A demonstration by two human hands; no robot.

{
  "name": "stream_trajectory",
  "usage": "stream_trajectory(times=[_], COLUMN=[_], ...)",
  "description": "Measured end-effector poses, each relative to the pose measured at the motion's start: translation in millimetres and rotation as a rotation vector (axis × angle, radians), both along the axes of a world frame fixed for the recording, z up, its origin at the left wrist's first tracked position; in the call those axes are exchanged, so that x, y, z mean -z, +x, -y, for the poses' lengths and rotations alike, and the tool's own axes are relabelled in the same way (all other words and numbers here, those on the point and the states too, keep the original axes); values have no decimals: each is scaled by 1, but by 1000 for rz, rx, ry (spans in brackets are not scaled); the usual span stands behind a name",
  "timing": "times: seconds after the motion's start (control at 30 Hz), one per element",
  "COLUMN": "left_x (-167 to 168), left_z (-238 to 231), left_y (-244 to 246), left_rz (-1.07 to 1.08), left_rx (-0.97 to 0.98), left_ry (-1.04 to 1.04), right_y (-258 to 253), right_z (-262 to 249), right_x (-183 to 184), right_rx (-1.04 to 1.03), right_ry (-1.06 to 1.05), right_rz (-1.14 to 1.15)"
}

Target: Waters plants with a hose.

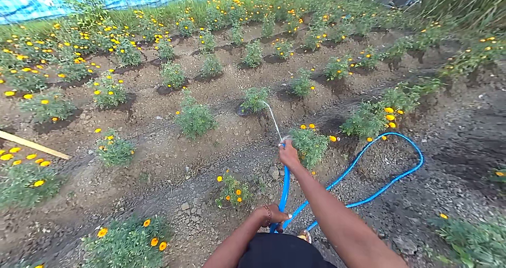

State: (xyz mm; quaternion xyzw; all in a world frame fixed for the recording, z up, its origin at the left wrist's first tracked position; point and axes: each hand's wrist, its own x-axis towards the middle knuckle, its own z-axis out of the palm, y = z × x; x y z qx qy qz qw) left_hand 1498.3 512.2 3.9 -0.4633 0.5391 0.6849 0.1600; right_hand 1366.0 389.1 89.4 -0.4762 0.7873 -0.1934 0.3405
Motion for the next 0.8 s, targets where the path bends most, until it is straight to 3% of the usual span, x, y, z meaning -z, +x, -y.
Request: stream_trajectory(times=[0.1,0.23,0.37,0.6,0.8], left_x=[-3,-4,13,14,27], left_z=[-2,-6,-24,-58,-72], left_y=[-5,-23,-44,-58,-57], left_rz=[1,54,55,85,58], left_rx=[43,233,425,654,663], left_ry=[-12,-39,-38,15,30], right_y=[-20,-72,-109,-119,-124], right_z=[-10,-51,-102,-149,-162], right_x=[4,28,53,73,87], right_rx=[89,368,540,496,480], right_ry=[0,7,82,144,179], right_rz=[27,89,103,151,218])
